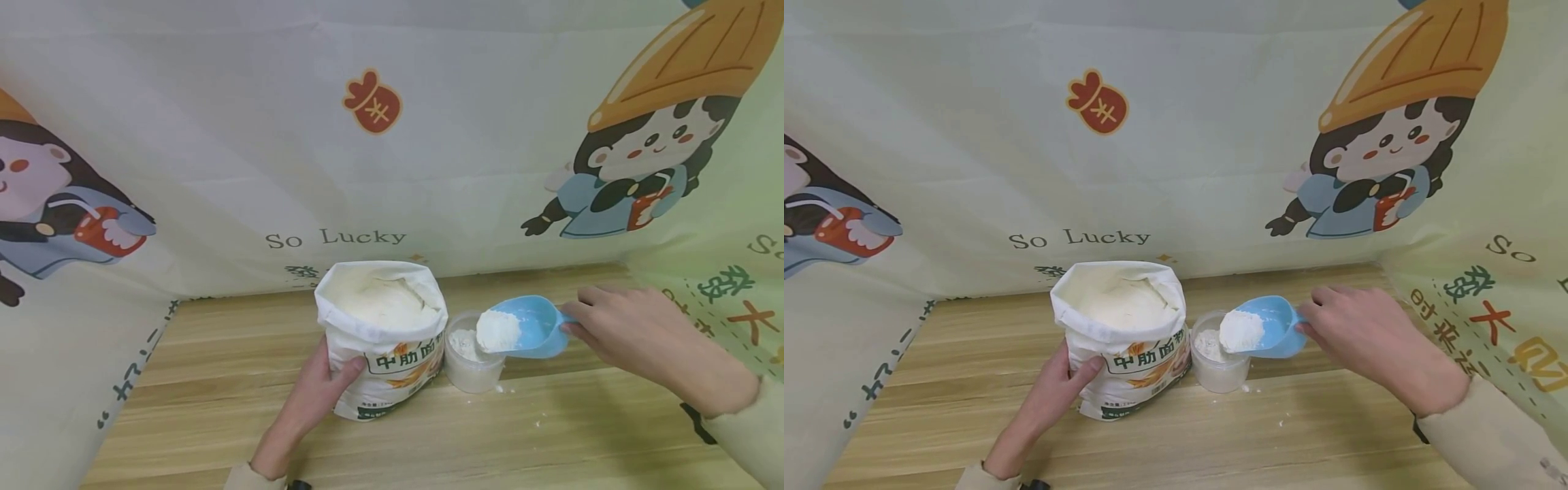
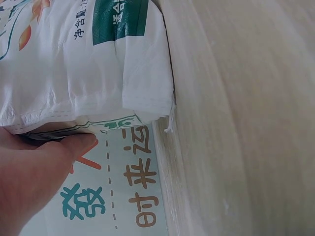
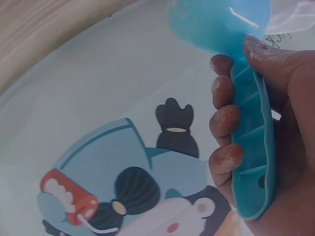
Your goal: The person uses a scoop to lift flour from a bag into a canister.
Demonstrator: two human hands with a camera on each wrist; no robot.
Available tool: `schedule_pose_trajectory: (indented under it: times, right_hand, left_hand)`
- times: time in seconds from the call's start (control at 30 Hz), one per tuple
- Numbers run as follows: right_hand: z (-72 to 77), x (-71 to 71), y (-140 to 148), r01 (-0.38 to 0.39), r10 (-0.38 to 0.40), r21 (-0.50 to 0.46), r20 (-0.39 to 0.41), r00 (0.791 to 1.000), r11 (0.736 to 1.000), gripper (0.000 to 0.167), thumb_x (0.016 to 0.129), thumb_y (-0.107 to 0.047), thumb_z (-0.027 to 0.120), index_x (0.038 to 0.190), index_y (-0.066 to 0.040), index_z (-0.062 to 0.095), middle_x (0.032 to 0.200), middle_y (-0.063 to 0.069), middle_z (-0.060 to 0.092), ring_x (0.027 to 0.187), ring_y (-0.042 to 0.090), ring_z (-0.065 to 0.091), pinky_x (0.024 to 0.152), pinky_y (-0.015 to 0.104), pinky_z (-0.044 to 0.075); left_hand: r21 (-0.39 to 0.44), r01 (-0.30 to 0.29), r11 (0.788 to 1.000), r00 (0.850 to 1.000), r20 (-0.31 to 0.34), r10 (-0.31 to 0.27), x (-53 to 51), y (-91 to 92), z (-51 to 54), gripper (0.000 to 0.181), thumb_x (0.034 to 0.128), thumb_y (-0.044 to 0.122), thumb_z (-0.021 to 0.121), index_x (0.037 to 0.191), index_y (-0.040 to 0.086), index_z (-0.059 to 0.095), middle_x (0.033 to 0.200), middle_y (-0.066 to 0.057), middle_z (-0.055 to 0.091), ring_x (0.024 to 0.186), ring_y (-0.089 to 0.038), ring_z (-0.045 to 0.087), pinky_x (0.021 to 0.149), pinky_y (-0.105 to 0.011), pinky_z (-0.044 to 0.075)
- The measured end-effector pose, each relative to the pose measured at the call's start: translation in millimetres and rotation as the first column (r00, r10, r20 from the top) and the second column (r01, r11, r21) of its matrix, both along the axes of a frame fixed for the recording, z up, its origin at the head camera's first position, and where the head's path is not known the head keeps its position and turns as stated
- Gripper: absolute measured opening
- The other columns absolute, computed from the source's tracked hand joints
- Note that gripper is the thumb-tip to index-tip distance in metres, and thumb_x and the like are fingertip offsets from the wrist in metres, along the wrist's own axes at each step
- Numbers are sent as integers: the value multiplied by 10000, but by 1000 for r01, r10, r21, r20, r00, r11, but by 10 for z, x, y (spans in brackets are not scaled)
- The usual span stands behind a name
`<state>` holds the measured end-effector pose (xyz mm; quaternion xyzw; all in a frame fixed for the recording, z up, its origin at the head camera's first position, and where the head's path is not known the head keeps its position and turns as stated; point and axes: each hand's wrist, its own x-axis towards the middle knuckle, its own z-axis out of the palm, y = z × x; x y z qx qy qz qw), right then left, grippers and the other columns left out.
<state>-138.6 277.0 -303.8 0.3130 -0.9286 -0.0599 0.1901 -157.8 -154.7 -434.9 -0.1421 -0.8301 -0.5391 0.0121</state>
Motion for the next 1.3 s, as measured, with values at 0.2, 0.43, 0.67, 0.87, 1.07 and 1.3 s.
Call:
schedule_pose_trajectory:
  times: [0.2, 0.43, 0.67, 0.87, 1.07, 1.3]
  right_hand:
    - [77, -30, -99, -50, 52, 31, -55, 997, 998, 217, 786, -213, 907, 900, -105, 757, 679, -48, 498, 570, 130, 491, 429, 269, 361]
    - [169, -33, -227, 5, -6, 96, 3, 1000, 995, 220, 809, -280, 903, 855, -132, 746, 670, -52, 485, 569, 135, 473, 427, 285, 369]
    - [210, -48, -294, -29, 33, 122, -27, 999, 992, 249, 789, -259, 916, 785, -122, 708, 657, -46, 477, 567, 143, 465, 441, 288, 391]
    - [256, -57, -344, -32, 36, 138, -30, 999, 990, 266, 790, -247, 915, 747, -131, 680, 649, -44, 453, 564, 149, 446, 444, 297, 399]
    - [300, -63, -395, -25, 28, 163, -15, 999, 986, 253, 781, -252, 921, 754, -135, 699, 647, -31, 463, 563, 163, 448, 445, 307, 404]
    - [342, -72, -446, -11, 15, 190, -19, 1000, 982, 274, 776, -253, 919, 714, -155, 671, 644, -18, 478, 569, 180, 469, 436, 326, 408]
  left_hand:
    - [6, 2, 1000, 1000, 4, -2, 1, -1, -1, 530, 1011, 284, 686, 1472, 135, 470, 1367, -128, 636, 1242, -352, 619, 996, -556, 527]
    - [11, 0, 1000, 1000, 4, 0, -4, -7, 0, 526, 1008, 273, 690, 1467, 135, 473, 1362, -123, 633, 1245, -339, 615, 1013, -562, 512]
    - [9, 6, 1000, 1000, 0, -6, 3, -3, 2, 533, 1011, 281, 686, 1477, 141, 469, 1381, -124, 624, 1268, -346, 600, 1027, -572, 501]
    - [15, 18, 1000, 1000, -6, -17, -2, 1, 2, 531, 1014, 282, 681, 1480, 148, 463, 1386, -127, 618, 1268, -353, 600, 1017, -571, 509]
    - [18, 23, 1000, 1000, -9, -22, -6, 1, 6, 533, 1016, 276, 677, 1483, 143, 458, 1388, -130, 615, 1256, -357, 608, 1005, -568, 518]
    - [17, 23, 1000, 1000, -6, -23, -6, -1, 4, 533, 1021, 281, 670, 1488, 147, 452, 1389, -126, 617, 1256, -354, 610, 1010, -568, 515]
